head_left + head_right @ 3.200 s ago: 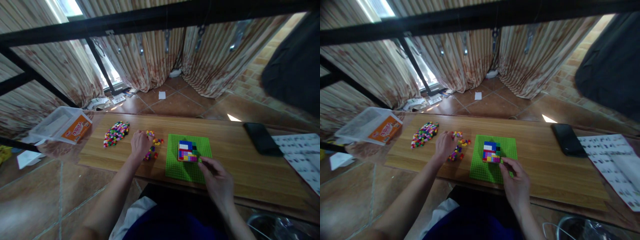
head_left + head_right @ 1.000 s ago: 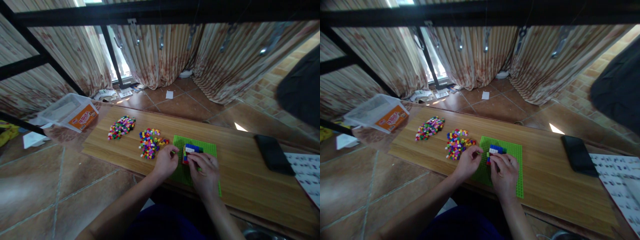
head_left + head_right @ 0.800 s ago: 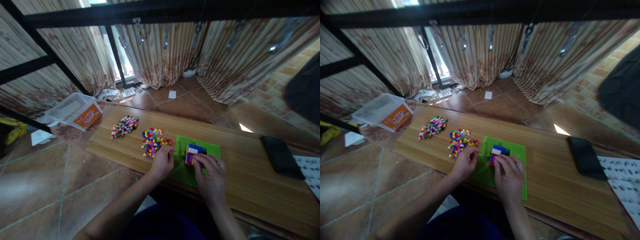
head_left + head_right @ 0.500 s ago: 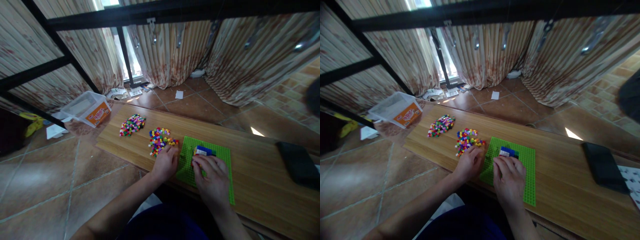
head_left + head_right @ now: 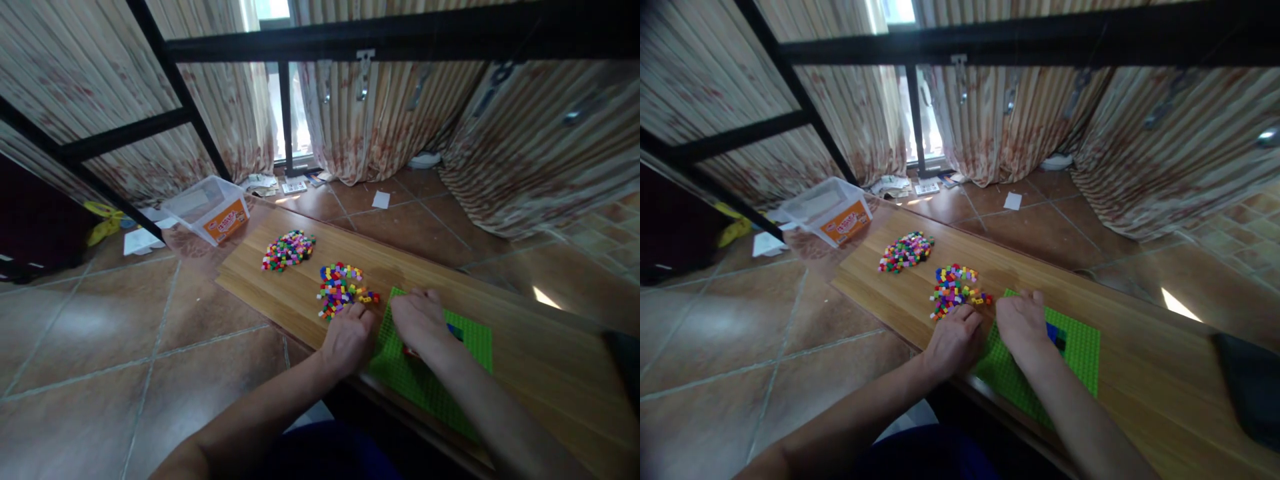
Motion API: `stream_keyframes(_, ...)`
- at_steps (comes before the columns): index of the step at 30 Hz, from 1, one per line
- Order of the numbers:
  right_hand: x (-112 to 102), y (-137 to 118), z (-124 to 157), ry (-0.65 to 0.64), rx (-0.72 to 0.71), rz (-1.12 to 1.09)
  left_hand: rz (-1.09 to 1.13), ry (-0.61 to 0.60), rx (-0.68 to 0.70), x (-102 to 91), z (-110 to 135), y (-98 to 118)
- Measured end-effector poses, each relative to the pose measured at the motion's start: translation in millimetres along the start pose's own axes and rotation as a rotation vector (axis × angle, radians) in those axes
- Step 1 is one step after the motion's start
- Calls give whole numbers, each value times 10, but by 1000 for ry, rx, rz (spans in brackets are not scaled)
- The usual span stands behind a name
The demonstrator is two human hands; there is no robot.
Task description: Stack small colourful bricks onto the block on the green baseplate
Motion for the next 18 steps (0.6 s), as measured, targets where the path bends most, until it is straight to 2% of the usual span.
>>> stream_keyframes(6, 5, -58, -43, -23, -22, -59, 5, 41, -53, -143, 80, -224)
stream_keyframes(12, -15, -265, -93, -57, -44, -140, 146, 100, -58, -199, 166, -273)
stream_keyframes(18, -62, -270, -141, -13, 15, -178, 229, 221, -55, -235, 312, -372)
Point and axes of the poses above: each hand's wrist, its own z-axis away from the middle knuckle, its own x-axis out of the palm, y = z × x, the point moved 5 cm from there along -z, towards the middle knuckle, and after that the axes turned 3 degrees about y, right-handed, at the moved point
